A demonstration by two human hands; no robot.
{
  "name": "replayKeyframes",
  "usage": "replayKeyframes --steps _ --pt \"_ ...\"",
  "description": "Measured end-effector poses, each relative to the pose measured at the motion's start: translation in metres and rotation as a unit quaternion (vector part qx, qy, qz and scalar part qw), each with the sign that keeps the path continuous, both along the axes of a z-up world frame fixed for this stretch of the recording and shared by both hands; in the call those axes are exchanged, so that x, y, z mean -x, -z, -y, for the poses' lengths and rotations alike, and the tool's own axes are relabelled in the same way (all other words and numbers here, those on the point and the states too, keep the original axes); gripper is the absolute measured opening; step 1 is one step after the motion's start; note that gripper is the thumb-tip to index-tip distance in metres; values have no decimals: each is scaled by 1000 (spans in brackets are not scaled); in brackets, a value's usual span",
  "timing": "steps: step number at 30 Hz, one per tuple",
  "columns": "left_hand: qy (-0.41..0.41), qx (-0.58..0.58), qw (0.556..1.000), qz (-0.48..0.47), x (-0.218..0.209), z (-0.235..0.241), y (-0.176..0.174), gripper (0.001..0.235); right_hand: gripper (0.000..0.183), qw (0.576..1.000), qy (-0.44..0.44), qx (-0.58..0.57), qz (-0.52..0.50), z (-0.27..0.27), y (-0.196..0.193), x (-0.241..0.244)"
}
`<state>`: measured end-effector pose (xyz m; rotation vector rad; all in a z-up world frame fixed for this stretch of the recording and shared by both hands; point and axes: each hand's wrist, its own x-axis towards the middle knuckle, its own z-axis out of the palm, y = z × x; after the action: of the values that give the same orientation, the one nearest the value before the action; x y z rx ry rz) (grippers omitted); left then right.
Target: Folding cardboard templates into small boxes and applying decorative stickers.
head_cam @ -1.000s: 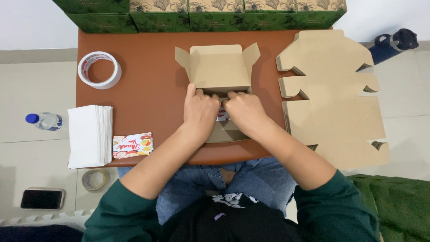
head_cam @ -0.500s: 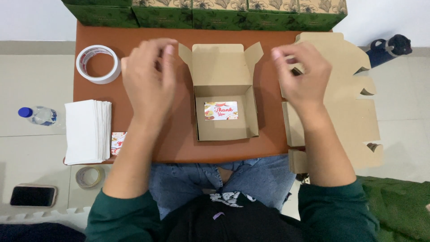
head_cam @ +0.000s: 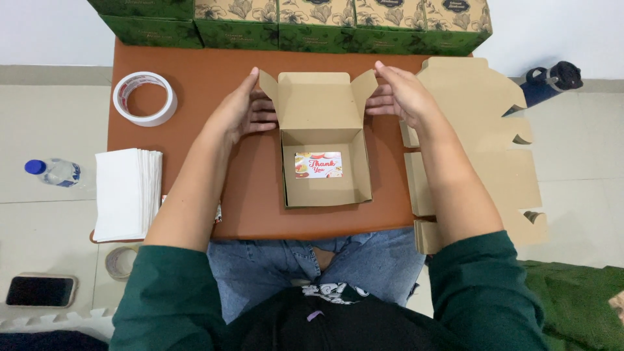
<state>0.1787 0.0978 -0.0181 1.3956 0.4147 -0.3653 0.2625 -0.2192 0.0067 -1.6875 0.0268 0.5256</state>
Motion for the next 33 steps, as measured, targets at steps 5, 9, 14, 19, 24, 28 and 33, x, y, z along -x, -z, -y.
replayKeyframes --steps 5,9,14,19,24,28,33 --pt "3 -37 999 5 4 7 -31 88 46 1000 -20 -2 8 -8 -19 6" --pt "5 -93 995 31 14 15 -57 81 45 998 -35 27 40 -16 -33 12" --pt "-2 -106 993 53 20 16 -67 73 34 997 -60 1 47 -12 -37 14" --pt "10 -129 981 148 42 20 -63 66 29 994 -58 -23 87 -3 -53 37" --pt "26 -154 921 357 76 28 -61 54 36 984 -71 -22 161 8 -69 68" --pt "13 -195 919 343 113 40 -74 60 40 975 -74 -64 198 15 -54 89" --pt "-4 -146 905 400 138 46 -50 64 59 947 -30 -18 319 12 -32 124"
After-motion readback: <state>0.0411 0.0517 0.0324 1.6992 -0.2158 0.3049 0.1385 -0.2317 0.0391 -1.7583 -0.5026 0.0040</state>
